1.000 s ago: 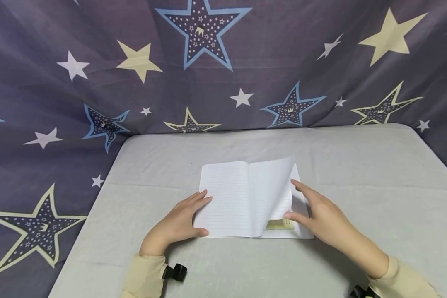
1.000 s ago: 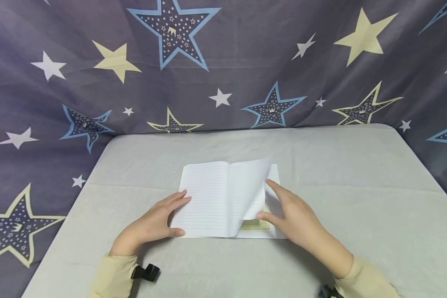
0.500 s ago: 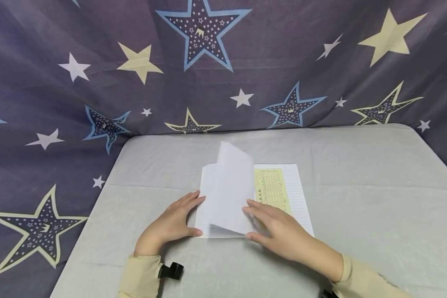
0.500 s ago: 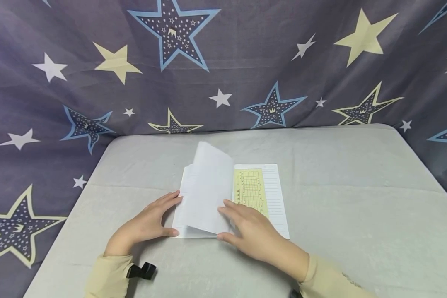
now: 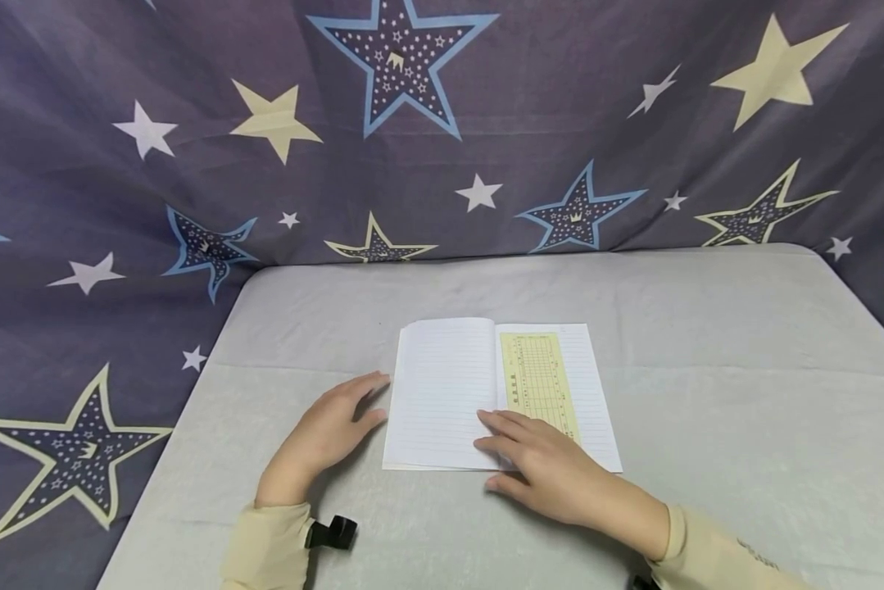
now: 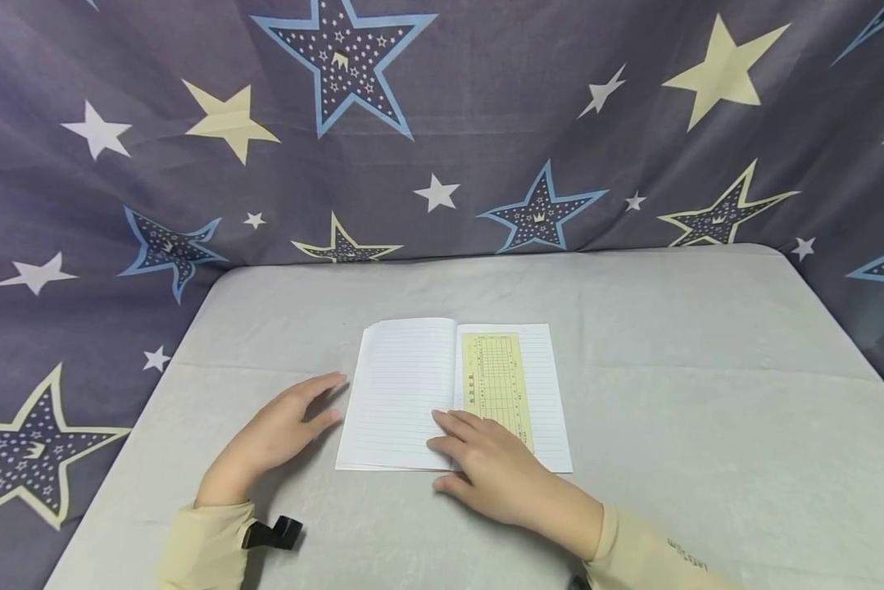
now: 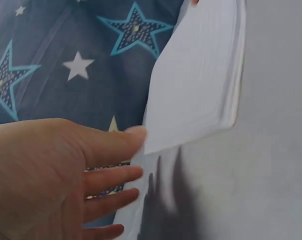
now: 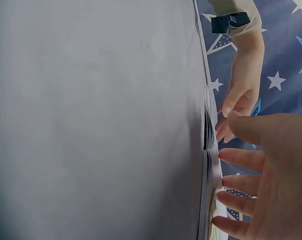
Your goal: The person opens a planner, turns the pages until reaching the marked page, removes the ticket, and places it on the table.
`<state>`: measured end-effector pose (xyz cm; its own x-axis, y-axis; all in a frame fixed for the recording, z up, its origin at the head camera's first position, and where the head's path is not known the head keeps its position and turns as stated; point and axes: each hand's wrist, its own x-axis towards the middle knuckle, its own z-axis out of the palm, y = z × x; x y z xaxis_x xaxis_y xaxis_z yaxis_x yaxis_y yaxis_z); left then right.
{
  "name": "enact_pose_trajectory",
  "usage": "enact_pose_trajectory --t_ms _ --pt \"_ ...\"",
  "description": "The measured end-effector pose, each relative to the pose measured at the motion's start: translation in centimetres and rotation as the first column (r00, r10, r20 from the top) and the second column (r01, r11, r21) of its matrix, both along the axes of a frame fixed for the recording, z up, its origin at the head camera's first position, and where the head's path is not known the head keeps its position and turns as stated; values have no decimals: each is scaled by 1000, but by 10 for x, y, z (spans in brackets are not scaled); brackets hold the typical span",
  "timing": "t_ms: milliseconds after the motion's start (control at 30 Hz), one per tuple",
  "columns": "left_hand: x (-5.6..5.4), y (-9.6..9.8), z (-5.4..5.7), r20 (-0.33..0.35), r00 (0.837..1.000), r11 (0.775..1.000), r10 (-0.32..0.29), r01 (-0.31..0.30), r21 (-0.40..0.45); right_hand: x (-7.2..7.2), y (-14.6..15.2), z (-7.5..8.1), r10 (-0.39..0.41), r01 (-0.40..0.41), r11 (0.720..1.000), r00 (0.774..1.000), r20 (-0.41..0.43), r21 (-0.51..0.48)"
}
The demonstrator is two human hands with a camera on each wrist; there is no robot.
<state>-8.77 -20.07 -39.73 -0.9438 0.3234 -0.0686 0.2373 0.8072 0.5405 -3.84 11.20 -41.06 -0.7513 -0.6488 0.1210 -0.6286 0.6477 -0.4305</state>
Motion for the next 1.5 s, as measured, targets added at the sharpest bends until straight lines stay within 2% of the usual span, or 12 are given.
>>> enact_pose_trajectory --t_ms 167,267,433,567,667,867,1033,1200,1367,1500 --pt "1 18 -5 -38 994 995 -98 99 6 0 0 1 13 -13 1000 1000 2 4" --pt "3 26 -9 -13 988 988 -155 154 -24 -1 1 2 28 -28 1000 999 19 2" --pt "5 32 -13 27 985 984 -173 174 -48 -9 10 8 46 -45 999 998 42 -16" --pt "4 31 -14 25 982 982 -185 186 -43 -25 25 14 16 -16 999 1000 2 -41" --pt "3 30 -14 19 981 980 -194 194 -39 -45 36 18 -32 31 998 999 -9 -54" --pt "3 29 -14 21 982 981 -189 190 -38 -87 52 22 -162 164 985 986 46 -52" --pt "4 30 -15 25 983 983 -181 182 -32 -114 56 19 -260 262 965 962 80 -13" --pt "3 30 -15 32 983 983 -181 182 -29 -129 56 11 -324 320 946 941 103 47" --pt "3 30 -15 36 982 982 -185 186 -32 -135 56 6 -366 363 930 920 137 49" --pt "4 29 -13 35 983 983 -181 182 -31 -139 56 5 -370 369 928 910 188 44"
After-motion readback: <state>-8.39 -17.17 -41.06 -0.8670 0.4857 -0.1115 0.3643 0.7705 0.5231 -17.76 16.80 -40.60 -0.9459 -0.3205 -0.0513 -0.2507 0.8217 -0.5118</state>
